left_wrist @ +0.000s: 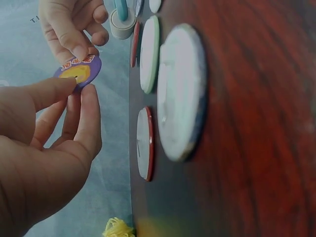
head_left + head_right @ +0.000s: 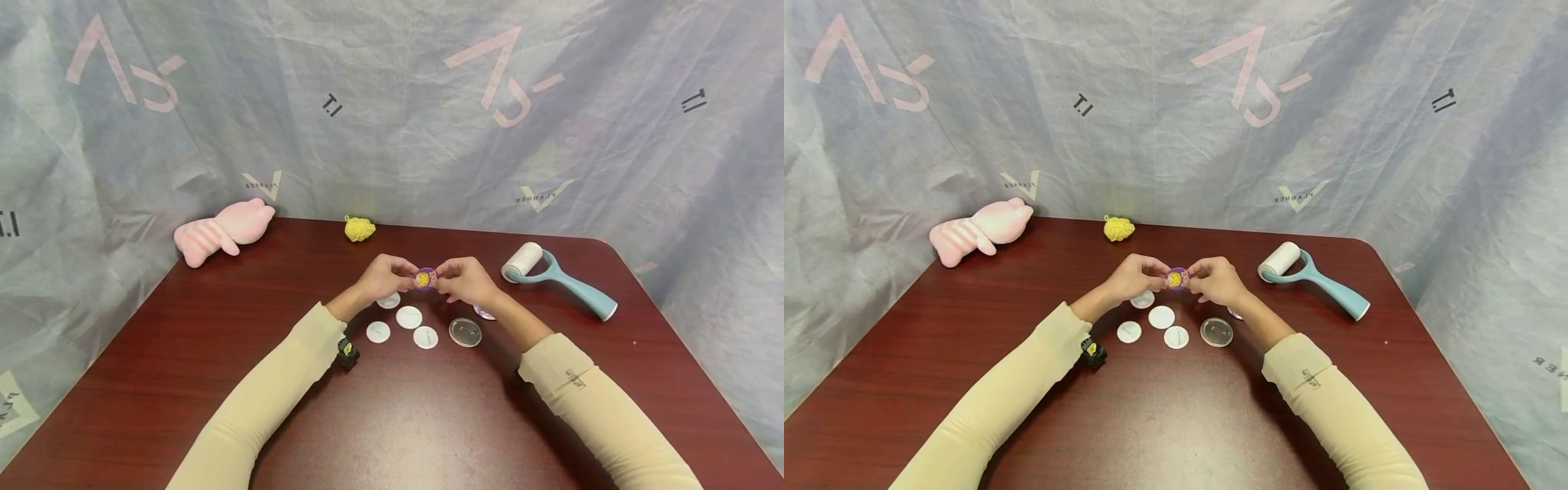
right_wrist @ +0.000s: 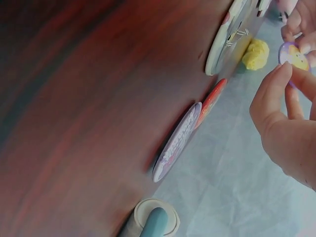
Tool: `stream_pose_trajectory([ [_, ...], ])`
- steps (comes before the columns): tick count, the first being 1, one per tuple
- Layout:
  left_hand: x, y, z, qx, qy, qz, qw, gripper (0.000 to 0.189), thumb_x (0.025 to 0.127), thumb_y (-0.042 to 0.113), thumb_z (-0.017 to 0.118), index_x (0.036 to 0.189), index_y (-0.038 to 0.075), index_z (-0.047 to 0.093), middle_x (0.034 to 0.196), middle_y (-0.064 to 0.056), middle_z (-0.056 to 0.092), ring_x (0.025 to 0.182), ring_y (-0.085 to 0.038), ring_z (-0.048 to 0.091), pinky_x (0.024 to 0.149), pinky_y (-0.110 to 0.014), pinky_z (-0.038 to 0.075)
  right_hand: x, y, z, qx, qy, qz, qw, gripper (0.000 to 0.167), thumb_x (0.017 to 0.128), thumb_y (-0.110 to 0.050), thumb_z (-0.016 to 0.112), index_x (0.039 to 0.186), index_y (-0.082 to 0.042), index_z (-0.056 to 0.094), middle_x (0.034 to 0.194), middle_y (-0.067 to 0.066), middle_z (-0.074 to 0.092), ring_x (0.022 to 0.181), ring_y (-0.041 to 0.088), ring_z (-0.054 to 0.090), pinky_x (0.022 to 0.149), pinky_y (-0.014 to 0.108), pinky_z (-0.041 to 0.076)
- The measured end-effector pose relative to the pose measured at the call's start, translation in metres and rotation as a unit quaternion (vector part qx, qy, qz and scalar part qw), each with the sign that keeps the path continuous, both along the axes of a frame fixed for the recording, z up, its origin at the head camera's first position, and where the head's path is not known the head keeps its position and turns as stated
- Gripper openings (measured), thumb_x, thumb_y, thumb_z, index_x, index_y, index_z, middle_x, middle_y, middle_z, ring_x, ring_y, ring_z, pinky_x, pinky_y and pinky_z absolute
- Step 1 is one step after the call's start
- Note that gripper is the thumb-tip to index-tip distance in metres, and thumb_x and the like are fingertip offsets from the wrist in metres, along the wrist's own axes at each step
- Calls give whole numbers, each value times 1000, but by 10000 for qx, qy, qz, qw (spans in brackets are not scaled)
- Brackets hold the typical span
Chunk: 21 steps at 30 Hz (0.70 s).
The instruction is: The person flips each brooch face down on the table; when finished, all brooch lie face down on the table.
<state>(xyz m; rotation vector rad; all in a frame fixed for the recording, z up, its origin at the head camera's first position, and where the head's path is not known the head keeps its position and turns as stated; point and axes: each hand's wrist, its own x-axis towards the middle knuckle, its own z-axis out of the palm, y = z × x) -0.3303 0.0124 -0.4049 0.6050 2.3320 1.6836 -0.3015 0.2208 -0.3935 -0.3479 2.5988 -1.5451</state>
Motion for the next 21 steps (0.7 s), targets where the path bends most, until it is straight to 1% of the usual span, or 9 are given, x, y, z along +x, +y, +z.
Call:
stream_pose_trajectory([
  [2, 0, 0, 0, 28, 43, -7, 10000, 18, 86, -5, 70, 103, -7, 72, 96, -17, 71, 77, -15, 66, 73, -30, 58, 1, 0, 1, 6, 43, 19, 10000, 20, 89, -3, 70, 104, 9, 66, 88, 28, 67, 74, 28, 65, 55, 29, 57],
  [5, 0, 0, 0, 27, 54, -23, 10000, 18, 86, -4, 70, 104, -7, 72, 101, -17, 72, 78, -15, 67, 72, -29, 58, 1, 2, 2, 73, 59, 15, 10000, 19, 89, -4, 71, 103, 7, 67, 82, 23, 67, 68, 23, 63, 51, 29, 55],
  [7, 0, -1, 0, 25, 55, -41, 10000, 17, 87, -3, 70, 104, -7, 72, 102, -17, 72, 78, -14, 67, 72, -28, 58, 1, 2, 2, 137, 44, -14, 9999, 18, 89, -6, 72, 103, 5, 68, 81, 22, 67, 66, 21, 63, 50, 30, 54],
  [9, 1, -1, 1, -4, 106, -52, 9999, 17, 87, -3, 70, 104, -6, 72, 102, -16, 72, 78, -13, 66, 72, -26, 57, 1, 3, 1, 197, 38, -41, 9998, 18, 90, -8, 72, 103, 3, 68, 84, 23, 68, 66, 22, 64, 49, 30, 54],
  [13, 0, -1, 2, -98, 274, -50, 9996, 15, 86, 0, 72, 100, -4, 74, 99, -12, 73, 82, -10, 60, 72, -21, 50, 0, 5, 0, 204, 42, -12, 9998, 17, 90, -10, 72, 103, 1, 68, 90, 29, 68, 66, 25, 66, 47, 29, 53],
  [15, 0, -1, 2, -135, 328, -45, 9994, 14, 86, 1, 73, 99, -2, 75, 98, -10, 73, 85, -10, 58, 72, -20, 47, 1, 6, -1, 148, 57, 64, 9999, 17, 90, -9, 72, 103, 1, 67, 90, 28, 68, 64, 21, 66, 47, 28, 52],
  [16, 0, -2, 1, -129, 328, -50, 9994, 13, 86, 1, 73, 98, -2, 75, 98, -10, 74, 88, -10, 58, 73, -20, 46, 4, 5, 3, 119, 39, 103, 9999, 17, 90, -8, 71, 103, 3, 67, 87, 25, 69, 64, 22, 66, 47, 28, 52],
  [19, 1, -2, 1, -48, 294, -95, 9995, 13, 85, 0, 73, 98, -3, 75, 96, -9, 73, 84, -10, 57, 70, -20, 45, 4, 6, 4, 58, 57, 236, 9997, 16, 90, -6, 70, 102, 4, 67, 87, 24, 70, 63, 18, 67, 46, 27, 51],
  [21, 1, -2, 2, -14, 271, -118, 9996, 13, 85, 0, 73, 98, -3, 75, 95, -9, 73, 81, -9, 56, 67, -20, 45, 4, 7, 4, 64, 59, 296, 9995, 16, 91, -5, 69, 103, 5, 66, 89, 25, 71, 65, 20, 68, 47, 27, 51],
])
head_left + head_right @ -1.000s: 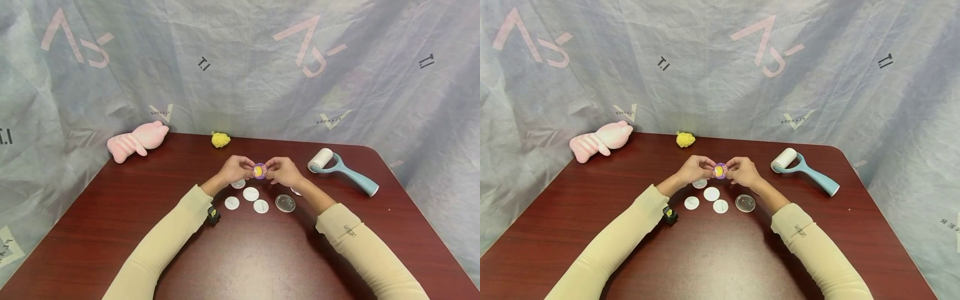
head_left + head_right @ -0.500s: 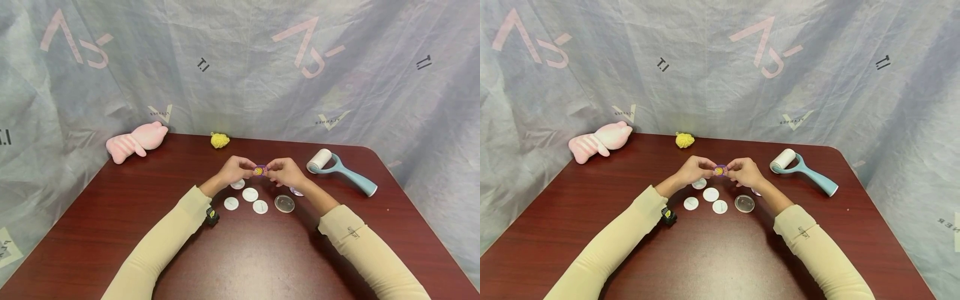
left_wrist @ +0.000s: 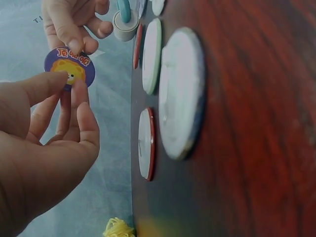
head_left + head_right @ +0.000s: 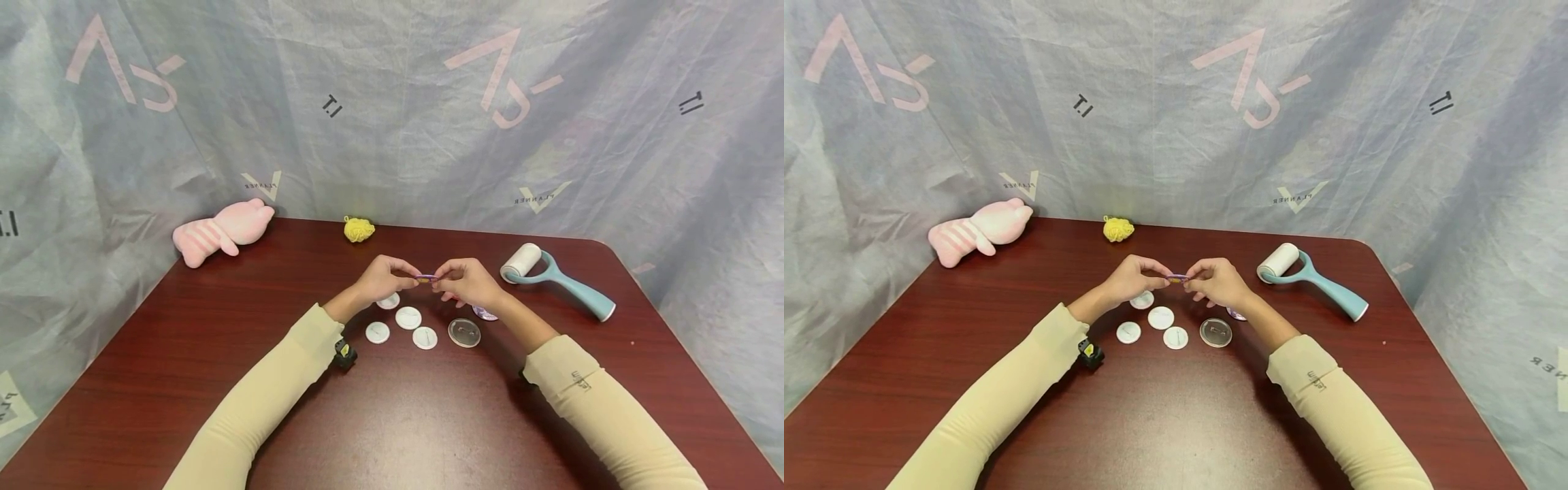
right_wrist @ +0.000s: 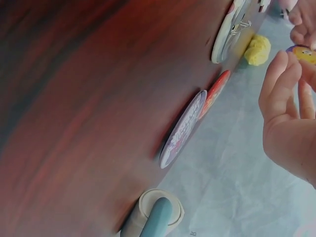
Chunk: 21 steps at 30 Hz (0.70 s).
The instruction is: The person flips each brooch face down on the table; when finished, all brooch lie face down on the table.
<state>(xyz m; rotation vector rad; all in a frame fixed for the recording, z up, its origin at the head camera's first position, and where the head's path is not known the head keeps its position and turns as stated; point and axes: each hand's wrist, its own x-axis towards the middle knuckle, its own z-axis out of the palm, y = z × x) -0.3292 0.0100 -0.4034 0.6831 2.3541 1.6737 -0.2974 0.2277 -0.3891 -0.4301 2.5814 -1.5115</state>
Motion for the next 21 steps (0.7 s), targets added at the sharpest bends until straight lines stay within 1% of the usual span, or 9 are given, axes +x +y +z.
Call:
stream_pose_trajectory([
  [1, 0, 0, 0, 16, -16, -17, 10000, 13, 85, 0, 72, 98, -4, 75, 95, -9, 73, 79, -8, 55, 66, -20, 45, 0, 0, 0, 23, 9, 26, 10000, 16, 91, -5, 68, 103, 5, 66, 90, 26, 71, 66, 21, 68, 47, 27, 51],
  [2, 0, 0, 0, 29, -40, -30, 10000, 14, 85, 0, 72, 98, -4, 75, 94, -8, 73, 77, -8, 54, 64, -20, 44, -3, 2, -4, 32, 40, 48, 10000, 16, 91, -6, 68, 103, 5, 66, 93, 28, 70, 66, 20, 68, 47, 27, 51],
  [3, 0, 0, 0, 16, -33, -33, 10000, 14, 85, 0, 72, 98, -4, 75, 95, -8, 73, 78, -8, 54, 65, -20, 44, -3, 2, -3, 44, 52, 67, 10000, 16, 92, -6, 68, 104, 5, 66, 94, 27, 70, 67, 21, 68, 48, 27, 51],
  [8, 0, 0, -2, 26, -70, 16, 10000, 15, 85, -1, 72, 99, -3, 75, 98, -10, 73, 87, -11, 59, 71, -20, 46, -1, 2, -3, 51, -9, 21, 10000, 16, 91, -3, 66, 106, 4, 67, 96, 28, 70, 70, 28, 69, 49, 27, 52],
  [12, 1, 1, -3, 21, -142, 87, 9999, 16, 83, -3, 74, 100, -3, 75, 102, -12, 74, 94, -13, 62, 76, -20, 46, -1, 2, -4, 1, -109, -92, 9999, 17, 90, -5, 67, 106, 2, 68, 97, 29, 69, 71, 31, 70, 49, 27, 52],
  [15, 2, 1, -3, 1, -175, 136, 9998, 19, 82, -4, 74, 100, -2, 75, 105, -12, 74, 97, -14, 62, 78, -21, 46, -1, 3, -5, -49, -161, -143, 9998, 18, 90, -5, 69, 107, 2, 68, 98, 30, 69, 70, 27, 69, 48, 27, 52],
  [18, 3, 2, -4, 16, -217, 183, 9996, 20, 81, -3, 74, 101, -2, 75, 107, -12, 73, 100, -15, 62, 80, -22, 47, -2, 3, -6, -88, -228, -191, 9995, 19, 91, -5, 66, 108, 2, 68, 100, 29, 69, 68, 22, 69, 48, 27, 51],
  [21, 3, 2, -4, 4, -316, 221, 9993, 21, 82, 0, 74, 102, -1, 76, 108, -11, 73, 102, -16, 62, 83, -23, 47, -1, 3, -6, -17, -273, -205, 9994, 20, 93, -6, 62, 111, 1, 68, 103, 27, 70, 67, 18, 68, 48, 26, 51],
])
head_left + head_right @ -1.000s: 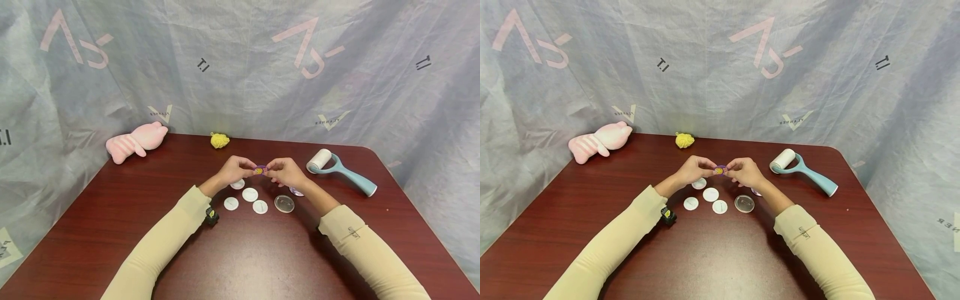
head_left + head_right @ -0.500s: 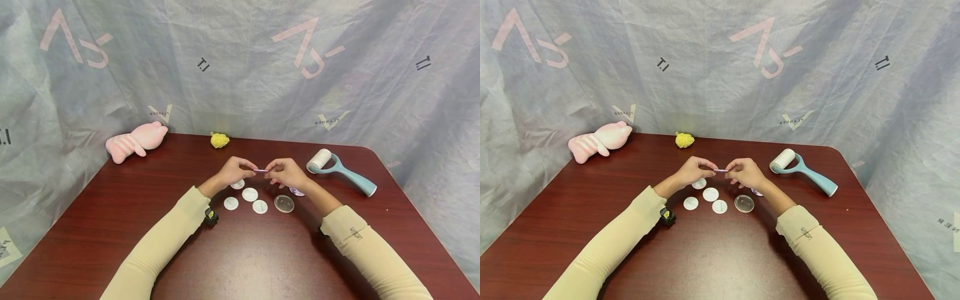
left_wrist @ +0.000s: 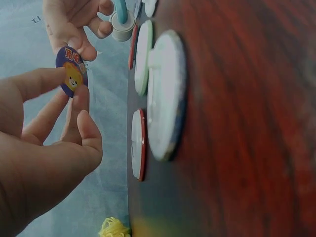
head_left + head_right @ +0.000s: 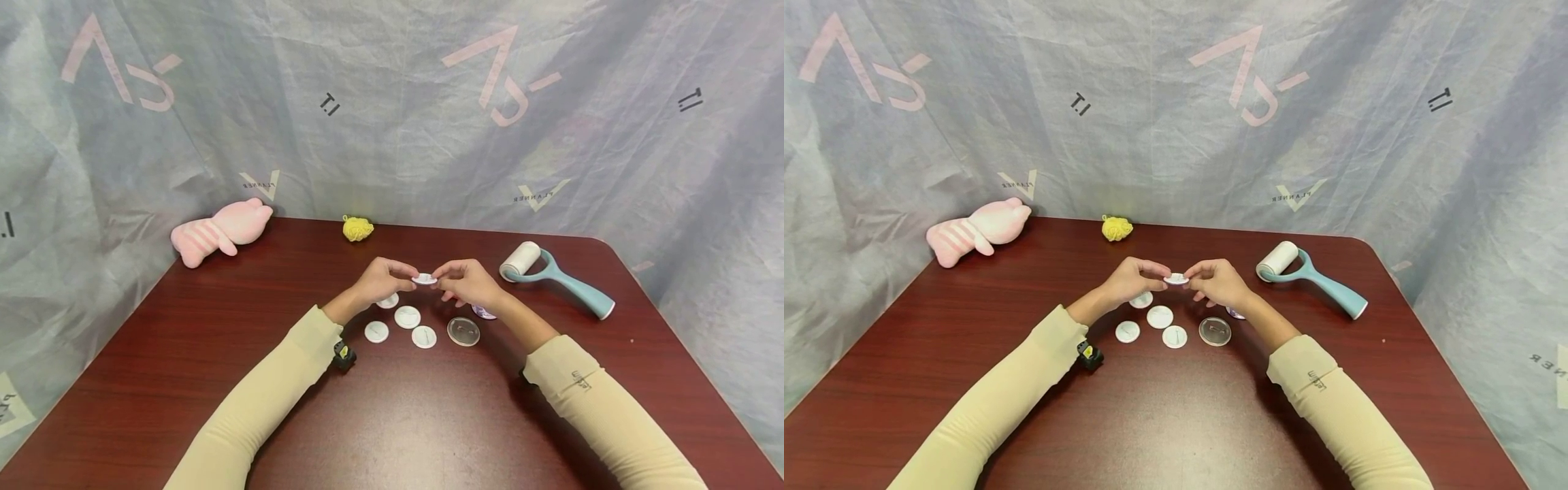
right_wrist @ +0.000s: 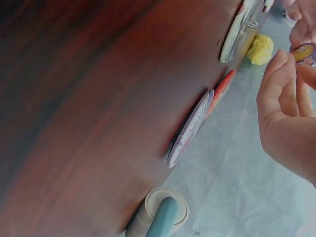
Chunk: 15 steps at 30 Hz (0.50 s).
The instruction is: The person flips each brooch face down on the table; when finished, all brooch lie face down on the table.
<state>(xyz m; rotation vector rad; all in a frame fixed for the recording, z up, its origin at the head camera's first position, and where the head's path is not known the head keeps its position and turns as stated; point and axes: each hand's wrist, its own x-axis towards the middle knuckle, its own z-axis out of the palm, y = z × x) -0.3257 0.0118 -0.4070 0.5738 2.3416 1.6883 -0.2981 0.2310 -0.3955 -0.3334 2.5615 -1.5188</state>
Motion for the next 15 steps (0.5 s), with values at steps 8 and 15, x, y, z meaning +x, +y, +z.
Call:
stream_pose_trajectory([
  [8, -1, -1, -1, -154, 69, 110, 9998, 18, 89, 9, 71, 105, 2, 76, 110, -9, 73, 102, -18, 65, 88, -29, 50, -2, -1, 0, 258, -166, -3, 9995, 26, 95, -10, 57, 117, 0, 67, 107, 24, 70, 67, 18, 68, 49, 27, 50],
  [15, -2, 2, -1, -404, 264, 226, 9986, 17, 89, 9, 72, 103, 2, 77, 110, -10, 73, 109, -19, 63, 88, -29, 50, -3, -6, -1, 268, -147, -235, 9993, 24, 95, -12, 60, 115, 1, 67, 106, 24, 70, 68, 18, 69, 51, 28, 53],
])
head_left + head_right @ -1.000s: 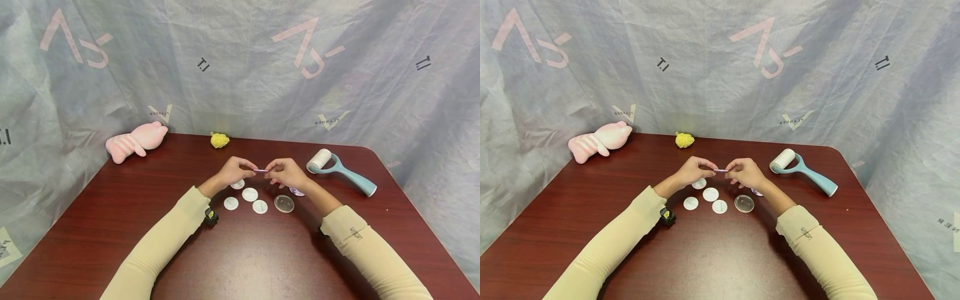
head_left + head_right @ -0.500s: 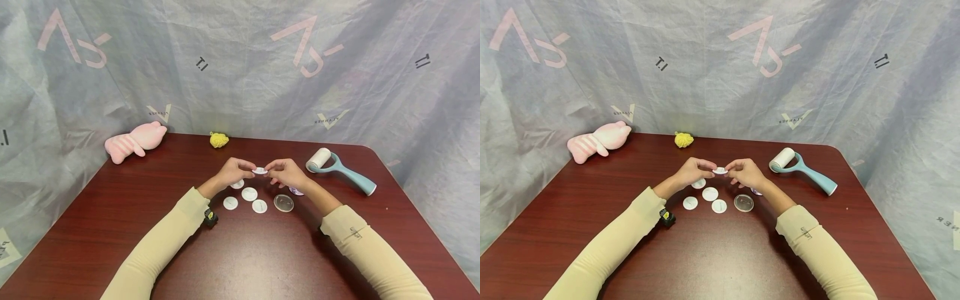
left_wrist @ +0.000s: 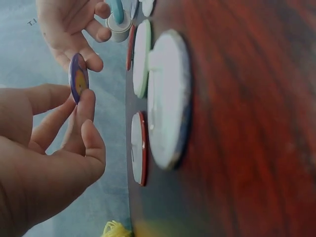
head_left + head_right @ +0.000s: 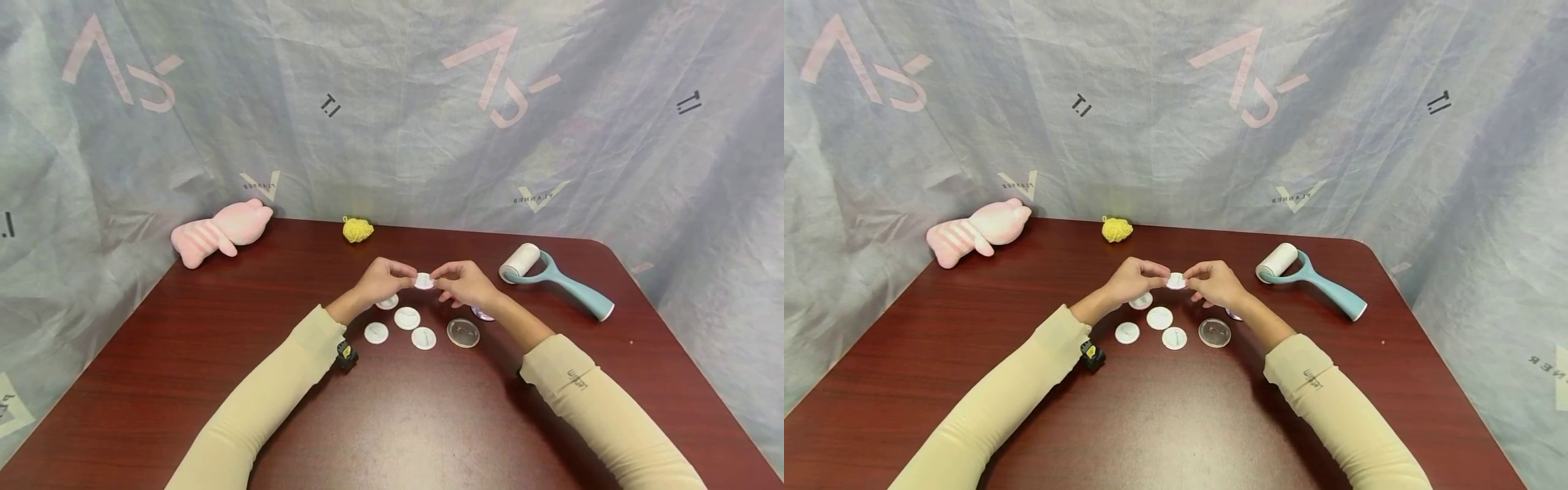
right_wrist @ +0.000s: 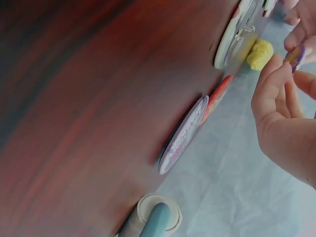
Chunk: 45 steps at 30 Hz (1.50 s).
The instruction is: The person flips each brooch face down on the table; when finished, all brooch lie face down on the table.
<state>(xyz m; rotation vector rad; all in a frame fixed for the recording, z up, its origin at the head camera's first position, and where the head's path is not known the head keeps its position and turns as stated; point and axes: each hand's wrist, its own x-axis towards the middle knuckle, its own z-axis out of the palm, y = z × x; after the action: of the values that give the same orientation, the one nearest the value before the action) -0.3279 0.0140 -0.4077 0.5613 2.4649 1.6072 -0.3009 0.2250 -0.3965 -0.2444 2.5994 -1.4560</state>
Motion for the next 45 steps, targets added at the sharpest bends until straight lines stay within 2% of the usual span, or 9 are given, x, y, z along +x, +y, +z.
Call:
stream_pose_trajectory([
  [7, -3, 2, -1, -478, 201, 114, 9986, 20, 84, 9, 76, 103, 6, 78, 113, -6, 73, 108, -19, 62, 85, -28, 49, -1, -6, -1, -122, 109, -189, 9997, 21, 89, -1, 64, 108, 6, 69, 96, 19, 72, 76, 19, 69, 59, 28, 57],
  [13, -5, 2, 0, -863, 269, 173, 9958, 24, 82, 11, 79, 105, 10, 78, 114, -6, 72, 114, -23, 60, 90, -32, 48, -2, -8, -2, -101, 126, -81, 9998, 25, 84, 3, 70, 108, 9, 68, 89, 16, 71, 74, 17, 67, 62, 29, 58],
  [18, -8, 2, 0, -1129, 338, 114, 9930, 22, 81, 12, 81, 103, 11, 79, 113, -5, 73, 113, -22, 60, 92, -33, 48, -3, -10, -3, -40, 144, -38, 9999, 26, 83, 5, 71, 108, 10, 68, 90, 17, 71, 71, 14, 65, 64, 30, 58],
  [25, -11, 1, 0, -1423, 425, -77, 9889, 23, 79, 11, 82, 101, 11, 79, 110, -4, 73, 107, -20, 61, 89, -30, 48, -3, -15, -5, 239, 167, -82, 9995, 23, 83, 7, 71, 105, 9, 69, 90, 19, 71, 76, 23, 71, 67, 36, 59],
  [34, -17, 0, 0, -1880, 482, -376, 9803, 21, 79, 13, 84, 100, 12, 79, 107, -2, 74, 108, -20, 61, 90, -30, 48, -7, -18, -8, 795, 230, -32, 9966, 19, 82, 1, 75, 101, 5, 71, 87, 16, 73, 66, 24, 71, 62, 33, 58],
  [40, -18, 2, 0, -2126, 550, -438, 9746, 20, 78, 12, 84, 98, 12, 79, 100, 0, 75, 106, -19, 62, 91, -30, 49, -10, -19, -12, 1229, 432, 51, 9915, 17, 82, -1, 76, 98, 1, 72, 82, 10, 73, 59, 18, 68, 56, 26, 55],
  [45, -20, 4, 0, -2191, 567, -395, 9733, 19, 78, 11, 84, 97, 11, 79, 101, -1, 75, 107, -21, 62, 93, -33, 48, -10, -22, -10, 1368, 532, 46, 9892, 16, 82, -2, 77, 96, 1, 72, 80, 10, 72, 55, 18, 66, 53, 26, 53],
])
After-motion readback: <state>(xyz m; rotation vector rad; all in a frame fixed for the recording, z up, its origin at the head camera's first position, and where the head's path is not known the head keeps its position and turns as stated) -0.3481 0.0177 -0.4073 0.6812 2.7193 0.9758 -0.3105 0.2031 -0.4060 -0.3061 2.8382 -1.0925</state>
